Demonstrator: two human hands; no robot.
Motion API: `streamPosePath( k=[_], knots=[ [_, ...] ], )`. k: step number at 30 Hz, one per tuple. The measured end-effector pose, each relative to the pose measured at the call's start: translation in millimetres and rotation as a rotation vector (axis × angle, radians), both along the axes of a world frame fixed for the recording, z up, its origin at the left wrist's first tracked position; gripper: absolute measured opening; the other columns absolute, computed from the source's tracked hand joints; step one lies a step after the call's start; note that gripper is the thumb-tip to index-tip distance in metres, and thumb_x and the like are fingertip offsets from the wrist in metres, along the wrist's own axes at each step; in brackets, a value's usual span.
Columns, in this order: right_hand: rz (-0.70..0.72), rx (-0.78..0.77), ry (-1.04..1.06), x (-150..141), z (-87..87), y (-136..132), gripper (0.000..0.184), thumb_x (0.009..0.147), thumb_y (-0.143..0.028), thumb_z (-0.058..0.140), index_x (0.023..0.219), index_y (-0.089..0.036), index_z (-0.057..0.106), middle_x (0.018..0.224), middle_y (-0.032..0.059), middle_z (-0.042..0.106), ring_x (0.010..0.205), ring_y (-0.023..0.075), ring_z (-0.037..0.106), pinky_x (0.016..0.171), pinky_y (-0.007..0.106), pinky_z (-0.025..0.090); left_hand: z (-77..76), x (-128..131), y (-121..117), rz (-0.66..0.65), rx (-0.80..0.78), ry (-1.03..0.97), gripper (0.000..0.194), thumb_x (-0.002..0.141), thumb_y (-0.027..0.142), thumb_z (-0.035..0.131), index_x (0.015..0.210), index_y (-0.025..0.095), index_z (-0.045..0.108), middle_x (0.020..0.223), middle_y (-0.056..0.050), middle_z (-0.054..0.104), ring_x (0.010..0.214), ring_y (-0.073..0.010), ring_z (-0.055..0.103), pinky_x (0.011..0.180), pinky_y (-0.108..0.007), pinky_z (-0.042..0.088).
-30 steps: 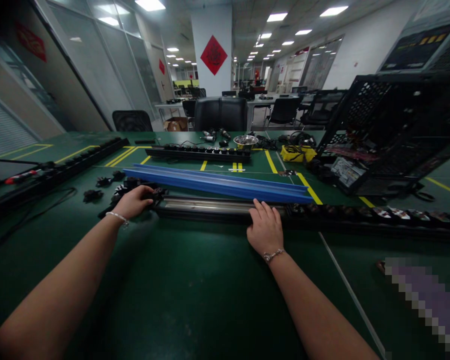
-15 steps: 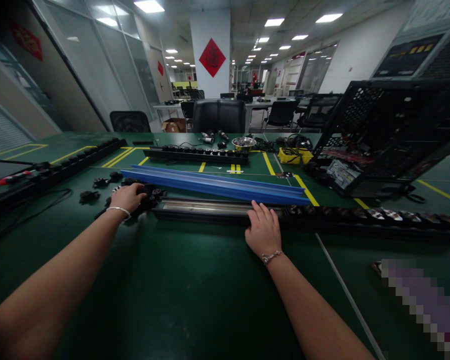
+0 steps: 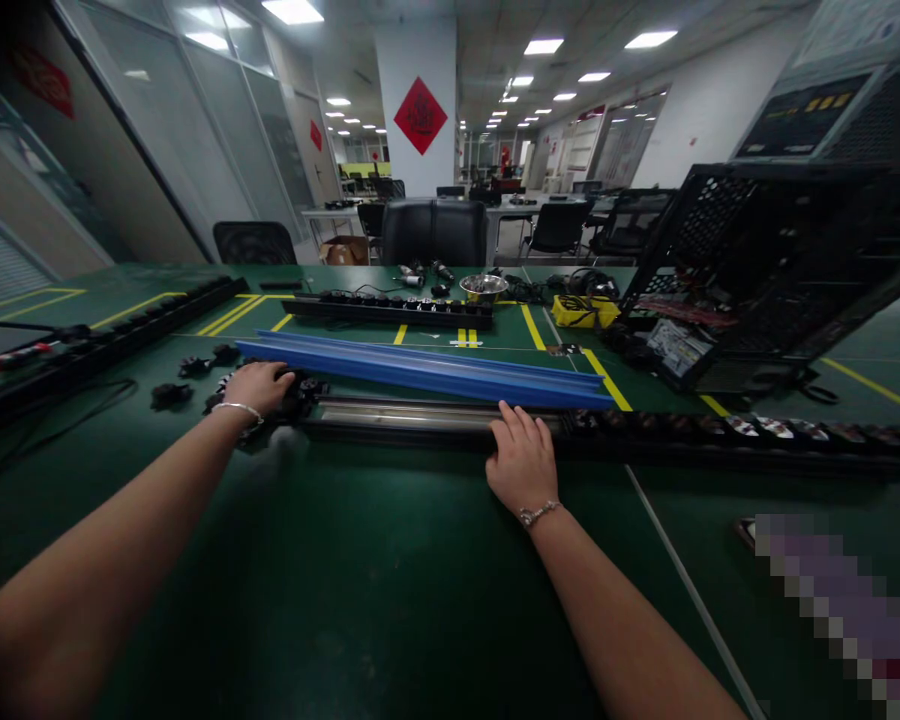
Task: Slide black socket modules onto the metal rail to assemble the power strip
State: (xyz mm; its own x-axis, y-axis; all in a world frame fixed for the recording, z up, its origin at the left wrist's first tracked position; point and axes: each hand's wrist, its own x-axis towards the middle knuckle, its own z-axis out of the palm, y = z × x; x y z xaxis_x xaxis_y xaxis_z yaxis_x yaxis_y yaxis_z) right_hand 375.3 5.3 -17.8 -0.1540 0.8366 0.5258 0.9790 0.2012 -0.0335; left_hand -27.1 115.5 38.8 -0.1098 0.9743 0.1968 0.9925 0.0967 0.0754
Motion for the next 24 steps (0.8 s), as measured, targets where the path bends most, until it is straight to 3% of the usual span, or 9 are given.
streamPosePath(
  k=[2,4,7,11,16,24],
  knots=[
    [0.001,0.001,0.001,-0.2,-0.8,0.2,0.032,0.072,-0.017,0.05,0.102,-0.017,0.061,0.136,0.0083,0.05,0.124,0.0257,0.044,0.105,0.046,0.027,2.3,26.5,-10.0,-0.057,0.067,-0.003,0.044,0.087,0.037,0.037,0.121,0.015,0.055,0.127,-0.013,0.057,0.124,-0.0241,0.045,0.107,-0.04,0.032],
    [0.007,0.0,0.006,-0.4,-1.2,0.4,0.033,0.072,-0.017,0.051,0.104,-0.017,0.061,0.136,0.0085,0.05,0.124,0.0258,0.044,0.106,0.046,0.027,1.7,60.3,-25.6,-0.223,0.165,-0.048,0.042,0.088,0.037,0.038,0.12,0.015,0.055,0.131,-0.011,0.054,0.127,-0.021,0.042,0.11,-0.035,0.029],
    [0.036,0.018,0.032,1.5,0.0,0.2,0.033,0.074,-0.021,0.05,0.105,-0.017,0.061,0.133,0.0087,0.053,0.123,0.0243,0.045,0.106,0.044,0.028,-5.3,111.5,-53.0,-0.434,0.219,-0.129,0.04,0.089,0.035,0.039,0.12,0.015,0.054,0.136,-0.01,0.05,0.133,-0.0226,0.035,0.111,-0.04,0.029],
    [-0.046,0.159,0.103,14.5,5.5,-0.4,0.037,0.078,-0.028,0.047,0.112,-0.017,0.058,0.128,0.0107,0.056,0.122,0.0248,0.044,0.106,0.047,0.026,-21.2,153.6,-77.1,-0.476,0.118,-0.114,0.047,0.091,0.04,0.037,0.131,0.016,0.045,0.143,-0.011,0.042,0.136,-0.0251,0.032,0.109,-0.047,0.031],
    [-0.338,0.264,0.144,39.4,6.4,1.8,0.052,0.08,-0.035,0.046,0.125,-0.008,0.05,0.138,0.0229,0.04,0.13,0.0387,0.029,0.099,0.061,0.027,-39.8,161.1,-82.4,-0.431,0.149,-0.058,0.051,0.091,0.045,0.035,0.133,0.017,0.046,0.142,-0.01,0.044,0.134,-0.0249,0.035,0.112,-0.046,0.025],
    [-0.33,0.177,0.107,40.7,0.4,6.8,0.048,0.086,-0.039,0.038,0.119,-0.008,0.056,0.13,0.0228,0.049,0.12,0.0348,0.041,0.098,0.057,0.031,-46.5,160.1,-82.8,-0.43,0.228,-0.051,0.051,0.091,0.045,0.034,0.133,0.019,0.047,0.141,-0.009,0.045,0.133,-0.0241,0.037,0.112,-0.044,0.023]
  ],
)
